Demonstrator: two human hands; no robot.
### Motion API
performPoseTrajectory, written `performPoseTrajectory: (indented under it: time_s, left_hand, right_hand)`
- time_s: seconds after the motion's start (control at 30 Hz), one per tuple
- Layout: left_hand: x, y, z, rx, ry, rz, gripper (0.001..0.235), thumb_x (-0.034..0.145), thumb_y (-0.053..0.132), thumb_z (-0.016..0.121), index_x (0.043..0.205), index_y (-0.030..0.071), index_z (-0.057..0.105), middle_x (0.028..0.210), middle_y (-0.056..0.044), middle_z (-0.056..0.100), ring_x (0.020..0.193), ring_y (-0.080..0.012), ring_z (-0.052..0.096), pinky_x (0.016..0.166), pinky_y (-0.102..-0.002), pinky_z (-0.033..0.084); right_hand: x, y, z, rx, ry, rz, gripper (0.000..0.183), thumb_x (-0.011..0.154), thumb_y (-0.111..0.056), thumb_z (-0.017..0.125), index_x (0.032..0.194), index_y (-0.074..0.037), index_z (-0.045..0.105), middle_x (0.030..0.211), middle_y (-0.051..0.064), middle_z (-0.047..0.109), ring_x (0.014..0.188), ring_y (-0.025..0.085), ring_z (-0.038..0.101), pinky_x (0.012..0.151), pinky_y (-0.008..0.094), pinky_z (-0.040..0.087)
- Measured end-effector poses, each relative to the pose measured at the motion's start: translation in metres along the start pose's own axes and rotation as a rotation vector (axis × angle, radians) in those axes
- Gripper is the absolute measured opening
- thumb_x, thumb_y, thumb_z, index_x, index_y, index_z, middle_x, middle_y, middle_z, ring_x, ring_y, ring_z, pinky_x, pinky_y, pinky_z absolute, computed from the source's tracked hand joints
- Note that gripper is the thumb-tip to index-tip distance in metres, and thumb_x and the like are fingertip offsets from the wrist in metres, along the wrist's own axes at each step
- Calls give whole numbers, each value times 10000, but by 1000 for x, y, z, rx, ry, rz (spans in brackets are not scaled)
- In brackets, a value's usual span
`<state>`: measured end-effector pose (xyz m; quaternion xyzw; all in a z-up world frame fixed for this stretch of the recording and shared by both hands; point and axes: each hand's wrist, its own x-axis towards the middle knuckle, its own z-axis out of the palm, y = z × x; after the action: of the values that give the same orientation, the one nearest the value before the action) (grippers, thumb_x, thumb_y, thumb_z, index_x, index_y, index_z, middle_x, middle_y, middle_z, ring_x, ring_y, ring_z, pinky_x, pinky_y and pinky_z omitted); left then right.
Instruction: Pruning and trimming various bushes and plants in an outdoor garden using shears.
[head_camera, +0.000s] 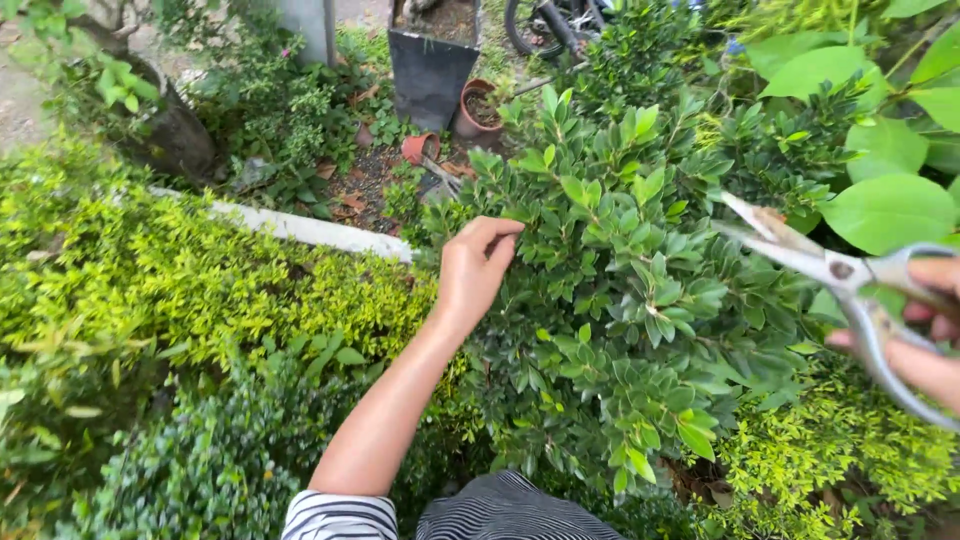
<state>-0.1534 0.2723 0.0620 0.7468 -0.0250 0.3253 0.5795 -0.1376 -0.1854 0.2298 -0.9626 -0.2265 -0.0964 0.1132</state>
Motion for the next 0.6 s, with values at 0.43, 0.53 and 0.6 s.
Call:
performPoseTrajectory:
  time_s: [0.43, 0.53, 0.6]
  left_hand:
    - [-29, 95, 66, -606, -401, 134, 593, 971, 166, 663, 1520, 46, 472, 1564, -152, 526, 1473, -265, 505, 1253, -424, 386]
    - [-51, 104, 80, -342, -440, 365, 577, 942, 95, 648, 1507, 158, 548, 1616, -121, 517, 1500, -297, 530, 1272, -451, 438]
    - [-61, 102, 86, -314, -470, 406, 569, 950, 58, 636, 1495, 207, 571, 1604, -106, 514, 1513, -317, 506, 1280, -463, 418]
  right_hand:
    - [65, -112, -39, -538, -25, 145, 570, 744, -534, 779, 1154, -138, 766, 946, 50, 719, 773, 255, 735, 655, 375, 578]
    - [61, -101, -40, -560, -45, 176, 571, 727, -510, 799, 1166, -145, 766, 949, 40, 727, 782, 262, 738, 659, 382, 578]
    - [56, -101, -39, -570, -37, 169, 560, 721, -506, 800, 1151, -149, 768, 954, 35, 730, 782, 261, 738, 656, 384, 578]
